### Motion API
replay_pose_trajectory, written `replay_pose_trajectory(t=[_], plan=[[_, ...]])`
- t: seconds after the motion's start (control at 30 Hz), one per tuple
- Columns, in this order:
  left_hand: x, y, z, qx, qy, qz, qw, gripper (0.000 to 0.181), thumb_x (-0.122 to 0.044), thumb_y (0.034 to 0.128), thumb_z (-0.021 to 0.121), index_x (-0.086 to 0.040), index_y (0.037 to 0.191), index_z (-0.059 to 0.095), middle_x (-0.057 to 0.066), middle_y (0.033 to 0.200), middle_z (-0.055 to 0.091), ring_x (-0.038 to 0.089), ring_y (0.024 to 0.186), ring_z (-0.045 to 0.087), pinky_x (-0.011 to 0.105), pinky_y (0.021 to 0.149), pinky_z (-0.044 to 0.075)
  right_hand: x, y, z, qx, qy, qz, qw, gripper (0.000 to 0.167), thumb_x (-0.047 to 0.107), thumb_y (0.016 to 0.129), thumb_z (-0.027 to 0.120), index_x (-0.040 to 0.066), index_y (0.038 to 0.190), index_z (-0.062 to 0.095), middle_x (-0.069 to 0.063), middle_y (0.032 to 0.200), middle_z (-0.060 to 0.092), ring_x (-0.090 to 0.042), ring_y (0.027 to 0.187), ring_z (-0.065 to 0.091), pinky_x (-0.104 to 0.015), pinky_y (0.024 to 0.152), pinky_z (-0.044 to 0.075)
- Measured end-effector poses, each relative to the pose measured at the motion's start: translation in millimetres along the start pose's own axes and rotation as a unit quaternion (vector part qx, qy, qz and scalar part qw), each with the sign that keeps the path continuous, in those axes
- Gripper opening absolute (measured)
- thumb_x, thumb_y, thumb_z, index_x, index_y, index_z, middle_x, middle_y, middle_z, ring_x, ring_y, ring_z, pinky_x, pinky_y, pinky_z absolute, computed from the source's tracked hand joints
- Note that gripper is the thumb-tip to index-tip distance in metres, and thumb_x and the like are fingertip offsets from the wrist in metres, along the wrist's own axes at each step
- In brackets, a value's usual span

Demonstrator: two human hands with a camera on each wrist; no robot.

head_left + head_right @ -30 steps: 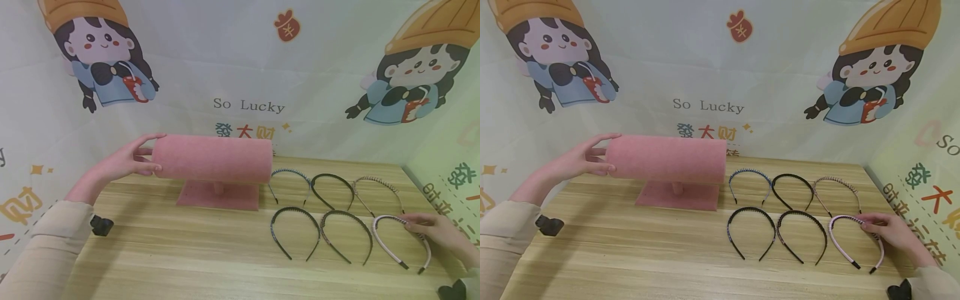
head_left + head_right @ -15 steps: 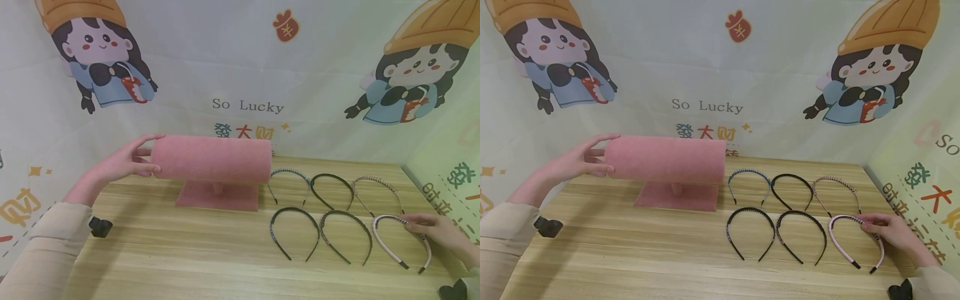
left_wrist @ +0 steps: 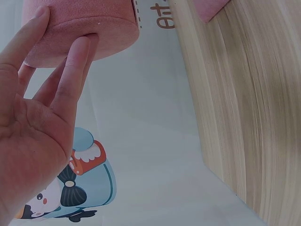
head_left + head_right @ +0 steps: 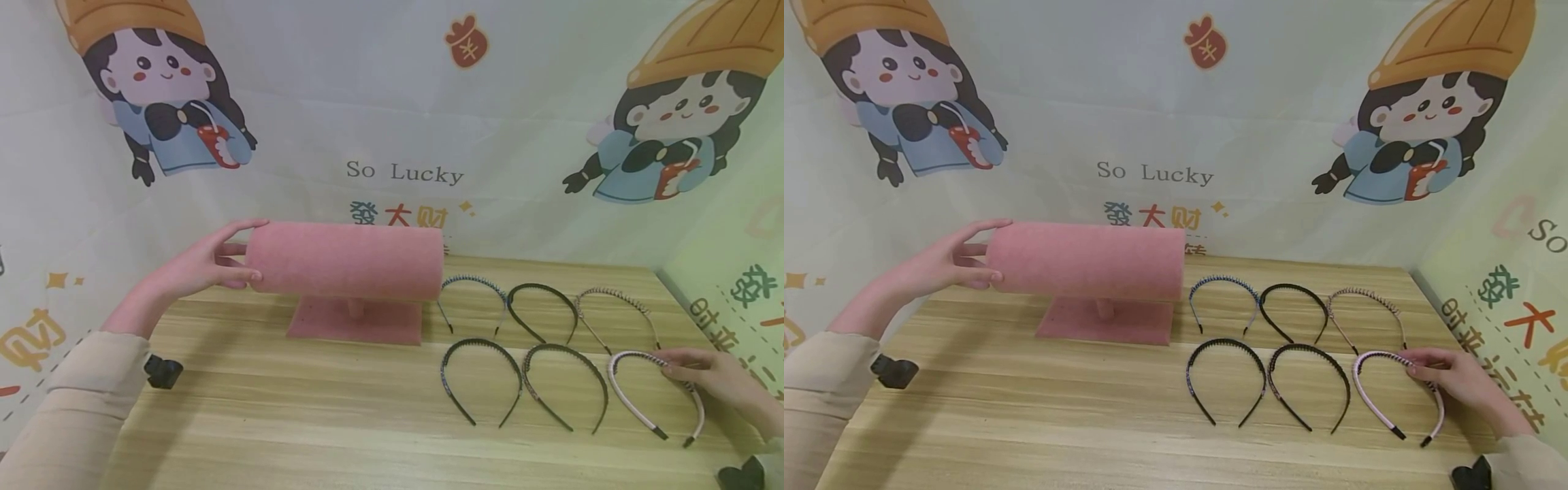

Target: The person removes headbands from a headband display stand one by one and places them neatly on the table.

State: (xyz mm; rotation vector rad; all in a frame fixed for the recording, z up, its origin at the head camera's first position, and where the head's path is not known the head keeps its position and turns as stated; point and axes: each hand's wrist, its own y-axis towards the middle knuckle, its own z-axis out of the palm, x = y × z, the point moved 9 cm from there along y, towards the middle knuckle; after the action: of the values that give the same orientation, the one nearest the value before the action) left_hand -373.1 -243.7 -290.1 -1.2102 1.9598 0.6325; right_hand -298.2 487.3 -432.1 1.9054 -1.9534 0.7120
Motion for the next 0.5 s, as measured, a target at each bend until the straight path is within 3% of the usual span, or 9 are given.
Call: replay_pose_trajectory(t=[0.07,0.1,0.13,0.23,0.3,0.37,0.43,0.5], plan=[[-0.4,0.4,0.3,0.001,0.000,0.000,1.0000,0.087,-0.018,0.0896,0.073,-0.029,0.157,0.019,0.029,0.147,0.046,0.004,0.101,0.068,0.031,0.081,0.060,-1.1,-0.2,0.0,0.002,0.002,-0.001,1.0000,0.049,0.040,0.096,0.062,0.003,0.129,0.063,0.011,0.116,0.068,-0.003,0.099,0.058,-0.063,0.086,0.044],[-0.6,0.7,0.5,0.001,0.000,0.000,1.0000,0.087,-0.017,0.0896,0.073,-0.029,0.157,0.019,0.029,0.147,0.045,0.004,0.101,0.068,0.031,0.081,0.060,-2.1,-0.1,-0.4,0.001,0.001,0.001,1.0000,0.049,0.041,0.096,0.062,0.005,0.129,0.063,0.018,0.113,0.065,-0.009,0.100,0.061,-0.064,0.087,0.044],[-0.7,1.2,0.5,0.001,0.000,0.000,1.0000,0.087,-0.017,0.0897,0.073,-0.029,0.157,0.019,0.029,0.147,0.045,0.003,0.100,0.068,0.031,0.081,0.060,-2.6,-0.3,-0.7,0.000,0.002,0.000,1.0000,0.050,0.041,0.096,0.062,0.004,0.129,0.063,0.016,0.115,0.065,-0.021,0.105,0.063,-0.064,0.087,0.043],[-0.9,2.0,0.7,0.001,0.001,-0.001,1.0000,0.087,-0.018,0.0898,0.073,-0.029,0.157,0.019,0.029,0.147,0.045,0.003,0.100,0.068,0.033,0.081,0.060,-3.5,-1.0,0.1,0.002,0.007,-0.003,1.0000,0.050,0.040,0.097,0.061,0.002,0.129,0.061,0.018,0.112,0.065,-0.056,0.119,0.051,-0.066,0.085,0.043],[-0.8,2.4,1.2,0.002,0.005,-0.003,1.0000,0.088,-0.019,0.0898,0.073,-0.029,0.158,0.018,0.029,0.147,0.045,0.004,0.101,0.069,0.033,0.082,0.060,-3.6,-2.4,0.9,0.004,0.002,-0.003,1.0000,0.051,0.040,0.097,0.061,0.002,0.130,0.061,0.020,0.110,0.065,-0.056,0.120,0.050,-0.064,0.085,0.044],[-0.8,1.9,2.2,0.004,0.012,-0.005,0.9999,0.089,-0.020,0.0898,0.073,-0.030,0.158,0.017,0.029,0.148,0.045,0.009,0.103,0.070,0.033,0.082,0.060,-3.2,-4.7,1.7,0.013,-0.003,-0.003,0.9999,0.054,0.039,0.097,0.060,-0.002,0.132,0.057,0.000,0.119,0.070,-0.058,0.119,0.050,-0.065,0.082,0.045],[-0.9,0.8,3.2,0.004,0.025,-0.006,0.9997,0.090,-0.022,0.0898,0.073,-0.031,0.158,0.016,0.029,0.148,0.044,0.017,0.105,0.070,0.034,0.081,0.060,-2.5,-7.2,2.0,0.021,-0.011,0.000,0.9997,0.057,0.039,0.098,0.060,-0.004,0.134,0.054,-0.024,0.129,0.063,-0.058,0.119,0.050,-0.066,0.081,0.045],[-1.5,-1.2,3.8,-0.001,0.046,-0.007,0.9989,0.089,-0.025,0.0902,0.073,-0.033,0.158,0.015,0.027,0.149,0.044,0.027,0.109,0.069,0.037,0.082,0.059,-1.3,-9.4,1.6,0.027,-0.024,0.002,0.9993,0.059,0.039,0.097,0.060,-0.005,0.136,0.052,-0.034,0.134,0.055,-0.055,0.115,0.055,-0.066,0.081,0.046]])
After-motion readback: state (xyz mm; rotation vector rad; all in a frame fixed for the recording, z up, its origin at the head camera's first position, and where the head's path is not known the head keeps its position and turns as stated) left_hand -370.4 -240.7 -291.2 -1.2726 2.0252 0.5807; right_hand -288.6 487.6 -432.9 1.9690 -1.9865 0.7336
